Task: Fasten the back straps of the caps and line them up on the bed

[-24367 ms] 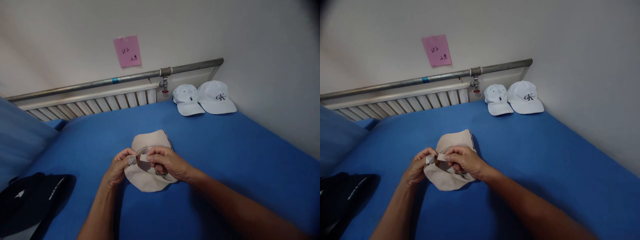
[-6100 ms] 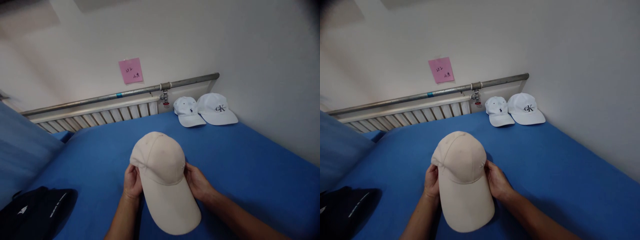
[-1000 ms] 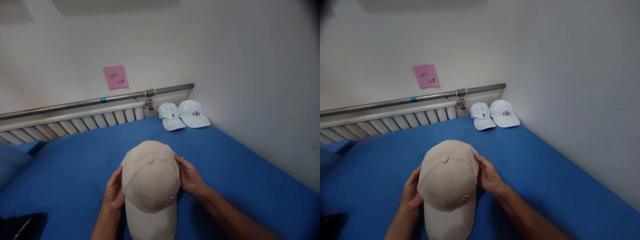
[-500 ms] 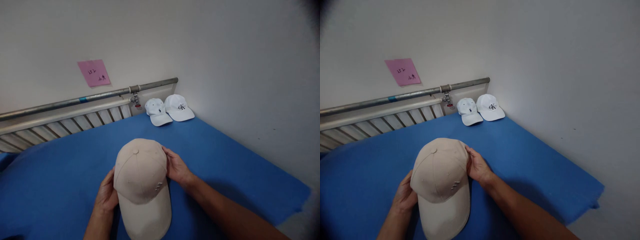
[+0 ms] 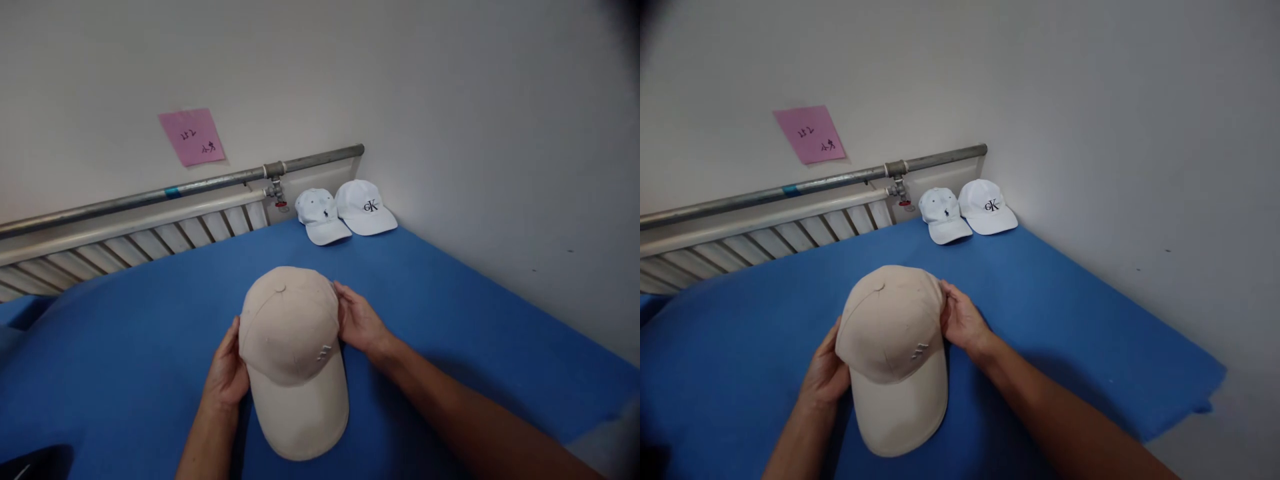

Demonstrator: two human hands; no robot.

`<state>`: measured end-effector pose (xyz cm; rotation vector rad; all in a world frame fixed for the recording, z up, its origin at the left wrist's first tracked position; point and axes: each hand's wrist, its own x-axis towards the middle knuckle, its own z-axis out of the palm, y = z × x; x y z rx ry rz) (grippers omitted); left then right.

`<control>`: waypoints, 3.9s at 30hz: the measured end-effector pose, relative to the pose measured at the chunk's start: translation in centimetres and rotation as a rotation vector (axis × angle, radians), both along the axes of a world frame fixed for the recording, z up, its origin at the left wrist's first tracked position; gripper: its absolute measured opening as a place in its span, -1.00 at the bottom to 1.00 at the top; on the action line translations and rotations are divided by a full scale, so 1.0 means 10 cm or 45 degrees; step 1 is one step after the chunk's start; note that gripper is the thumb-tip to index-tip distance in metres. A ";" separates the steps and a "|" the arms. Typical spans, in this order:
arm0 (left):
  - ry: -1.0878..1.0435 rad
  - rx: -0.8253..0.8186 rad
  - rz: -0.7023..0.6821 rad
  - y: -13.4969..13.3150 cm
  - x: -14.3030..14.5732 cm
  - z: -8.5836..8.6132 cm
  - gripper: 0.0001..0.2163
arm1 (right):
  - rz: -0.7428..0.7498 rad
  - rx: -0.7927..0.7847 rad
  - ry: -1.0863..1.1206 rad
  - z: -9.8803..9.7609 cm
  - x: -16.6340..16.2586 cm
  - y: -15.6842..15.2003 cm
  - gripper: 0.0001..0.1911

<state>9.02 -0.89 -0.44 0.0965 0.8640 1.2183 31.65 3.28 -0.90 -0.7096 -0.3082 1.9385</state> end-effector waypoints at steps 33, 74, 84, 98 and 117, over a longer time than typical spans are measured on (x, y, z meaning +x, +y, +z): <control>-0.059 0.136 0.421 0.16 -0.25 -0.19 -0.62 | 0.245 0.198 -0.200 -0.05 -0.25 -0.26 -0.77; 0.329 0.075 0.224 0.31 -0.01 -0.31 -0.78 | -0.214 0.083 -0.601 -0.18 -0.32 1.43 -0.76; 0.342 0.117 0.204 0.31 0.00 -0.30 -0.83 | -0.177 0.336 -0.691 -0.26 -0.40 1.12 -0.70; 0.389 0.162 0.176 0.26 0.01 -0.26 -0.83 | -0.080 0.318 -0.636 -0.20 -0.61 1.18 -0.51; 0.334 0.206 0.481 0.15 -0.15 -0.15 -0.79 | 0.252 0.600 -1.271 -0.07 -0.66 0.43 -0.81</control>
